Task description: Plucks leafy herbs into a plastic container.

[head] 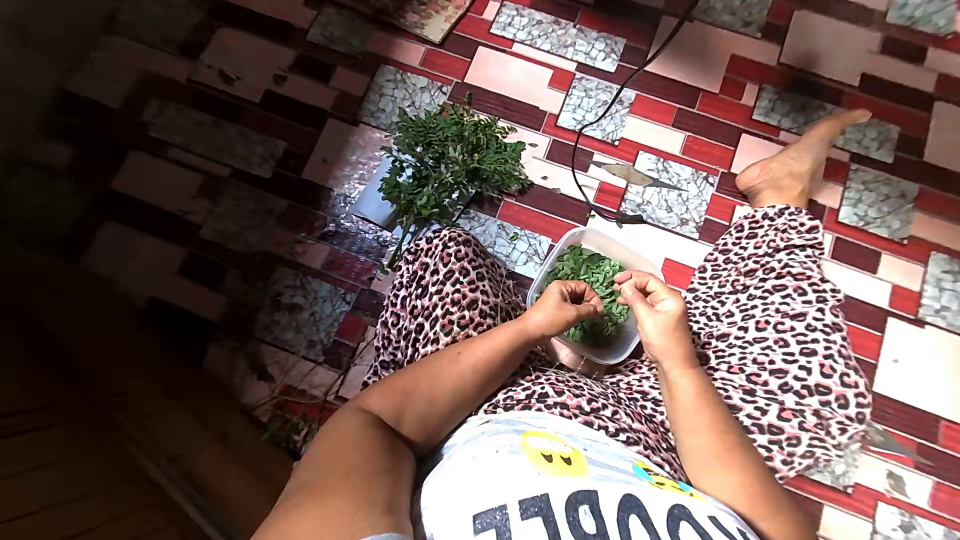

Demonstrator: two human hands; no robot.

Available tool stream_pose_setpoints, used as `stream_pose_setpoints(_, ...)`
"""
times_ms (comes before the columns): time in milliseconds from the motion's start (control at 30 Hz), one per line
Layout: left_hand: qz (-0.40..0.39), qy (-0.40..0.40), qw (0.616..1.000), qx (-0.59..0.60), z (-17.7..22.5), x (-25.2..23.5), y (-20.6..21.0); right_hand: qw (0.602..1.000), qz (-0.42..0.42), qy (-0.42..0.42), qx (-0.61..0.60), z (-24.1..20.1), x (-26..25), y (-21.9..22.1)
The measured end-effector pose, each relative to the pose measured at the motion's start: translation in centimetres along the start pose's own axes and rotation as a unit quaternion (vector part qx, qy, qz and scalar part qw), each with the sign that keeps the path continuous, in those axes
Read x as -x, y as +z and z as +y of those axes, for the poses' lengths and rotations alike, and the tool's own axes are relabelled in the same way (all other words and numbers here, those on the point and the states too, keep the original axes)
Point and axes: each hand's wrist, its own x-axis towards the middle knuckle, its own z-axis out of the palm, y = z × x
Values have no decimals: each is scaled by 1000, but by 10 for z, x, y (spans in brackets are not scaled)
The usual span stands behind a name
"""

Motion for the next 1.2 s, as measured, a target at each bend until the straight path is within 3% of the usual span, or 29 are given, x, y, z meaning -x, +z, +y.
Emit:
stream_pose_setpoints(100,-1,-1,1000,4,-1,-1,-1,995,-22,99,3,2,-2,-6)
stream_pose_setpoints(167,-6,-5,1000,1,-1,-1,-1,991,-49,120,-19,3,-1,-3)
stream_pose_setpoints(267,-15,-8,1000,-5,0,-1,1,996,-26,77,-38,4,2,6)
stream_pose_setpoints(367,-13,-8,1000,-5,0,-1,0,999,22,32,22,8,-4,3)
stream_pose_setpoints(467,14,-15,999,30,4,0,-1,993,-68,64,74,3,-6,-14)
stream_pose_setpoints(567,31,-17,997,67,7,-1,-1,982,-138,120,-34,-1,2,-18)
stream_pose_setpoints(667,18,-17,997,75,11,0,-2,982,-118,123,-83,-5,7,-18)
stream_pose_setpoints(833,-10,-20,998,53,13,2,-7,997,-46,50,-22,-15,5,-18)
stream_pose_setpoints(1000,-33,-59,994,90,15,3,-7,1000,-28,-9,5,-24,8,-13)
stream_pose_setpoints(1200,-21,-61,993,97,14,2,-5,999,-31,11,9,-23,9,-13)
